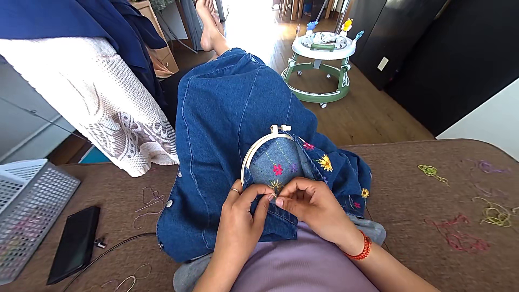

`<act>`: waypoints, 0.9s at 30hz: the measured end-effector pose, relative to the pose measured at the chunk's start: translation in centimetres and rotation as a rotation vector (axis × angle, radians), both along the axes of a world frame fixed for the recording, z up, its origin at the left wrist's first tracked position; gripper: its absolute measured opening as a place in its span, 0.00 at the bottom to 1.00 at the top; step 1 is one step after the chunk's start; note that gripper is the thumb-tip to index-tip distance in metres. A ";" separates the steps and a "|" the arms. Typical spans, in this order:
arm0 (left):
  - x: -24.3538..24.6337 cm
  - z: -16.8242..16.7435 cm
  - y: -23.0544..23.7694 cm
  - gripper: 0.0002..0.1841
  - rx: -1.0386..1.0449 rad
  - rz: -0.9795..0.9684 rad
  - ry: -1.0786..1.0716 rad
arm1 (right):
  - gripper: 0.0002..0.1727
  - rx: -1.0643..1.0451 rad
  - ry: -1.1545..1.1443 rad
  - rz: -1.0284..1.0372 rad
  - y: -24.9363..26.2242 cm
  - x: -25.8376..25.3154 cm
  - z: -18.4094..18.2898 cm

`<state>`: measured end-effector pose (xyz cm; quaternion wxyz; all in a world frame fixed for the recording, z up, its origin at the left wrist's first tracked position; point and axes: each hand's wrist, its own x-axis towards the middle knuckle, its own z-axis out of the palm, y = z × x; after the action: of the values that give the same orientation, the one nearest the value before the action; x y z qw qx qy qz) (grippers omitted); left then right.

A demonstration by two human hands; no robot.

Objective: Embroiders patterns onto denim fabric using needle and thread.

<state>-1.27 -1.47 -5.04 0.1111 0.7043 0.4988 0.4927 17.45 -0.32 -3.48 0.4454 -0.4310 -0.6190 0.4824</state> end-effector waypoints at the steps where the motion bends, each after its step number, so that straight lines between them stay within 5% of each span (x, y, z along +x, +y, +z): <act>1: 0.0 0.0 0.0 0.05 -0.002 0.001 -0.003 | 0.04 -0.012 0.028 -0.003 0.0 0.0 0.1; 15: 0.0 0.1 0.0 0.05 0.003 -0.006 -0.017 | 0.06 0.261 -0.181 -0.047 0.3 -0.3 -0.3; 27: -0.6 -0.1 0.0 0.11 -0.154 -0.181 -0.252 | 0.06 0.303 0.296 0.182 0.8 0.6 0.7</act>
<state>-1.86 -1.46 -5.14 0.2703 0.6684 0.4515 0.5257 18.04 0.44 -2.80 0.5457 -0.2259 -0.6486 0.4802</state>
